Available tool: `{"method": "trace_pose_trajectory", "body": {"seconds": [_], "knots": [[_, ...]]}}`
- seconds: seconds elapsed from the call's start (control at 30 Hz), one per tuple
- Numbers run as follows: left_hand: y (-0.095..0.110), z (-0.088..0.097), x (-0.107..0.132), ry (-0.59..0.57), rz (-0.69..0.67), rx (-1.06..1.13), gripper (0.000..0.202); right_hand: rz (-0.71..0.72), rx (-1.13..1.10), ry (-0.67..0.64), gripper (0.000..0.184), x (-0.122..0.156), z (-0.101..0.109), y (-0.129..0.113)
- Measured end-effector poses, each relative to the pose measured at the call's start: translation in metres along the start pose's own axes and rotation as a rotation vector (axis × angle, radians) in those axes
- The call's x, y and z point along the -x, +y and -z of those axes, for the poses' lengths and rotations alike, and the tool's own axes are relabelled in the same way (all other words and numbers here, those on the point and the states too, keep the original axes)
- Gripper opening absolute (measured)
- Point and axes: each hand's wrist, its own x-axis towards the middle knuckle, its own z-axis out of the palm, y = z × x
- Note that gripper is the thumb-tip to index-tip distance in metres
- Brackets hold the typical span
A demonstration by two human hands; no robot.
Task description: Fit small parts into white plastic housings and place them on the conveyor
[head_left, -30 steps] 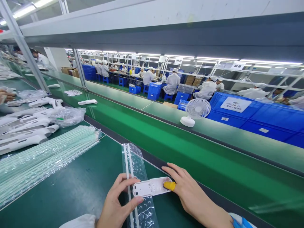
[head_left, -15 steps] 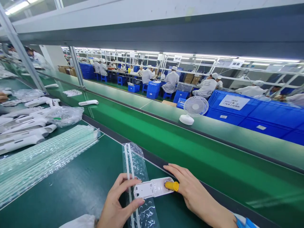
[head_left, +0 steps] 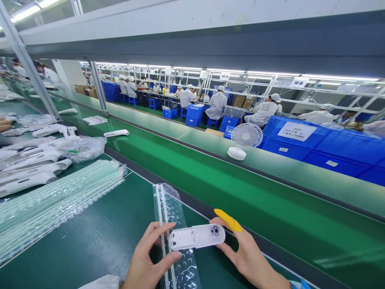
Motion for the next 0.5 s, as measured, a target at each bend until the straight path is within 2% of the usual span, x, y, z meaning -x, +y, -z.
{"method": "trace_pose_trajectory", "body": {"seconds": [0.13,0.27,0.37,0.5], "knots": [[-0.007,0.002,-0.001,-0.029,0.001,0.058,0.033,0.045,0.013,0.121,0.029,-0.001,0.013,-0.013],[-0.009,0.001,-0.001,-0.02,0.001,0.061,0.029,0.038,0.047,0.115,0.029,-0.008,0.018,-0.016],[-0.006,0.0,-0.001,0.003,0.016,0.063,0.028,-0.08,0.112,0.138,0.026,-0.025,0.015,0.001],[-0.006,0.001,-0.002,0.032,0.057,0.135,0.03,-0.266,0.231,0.25,0.025,-0.055,0.011,0.037]]}}
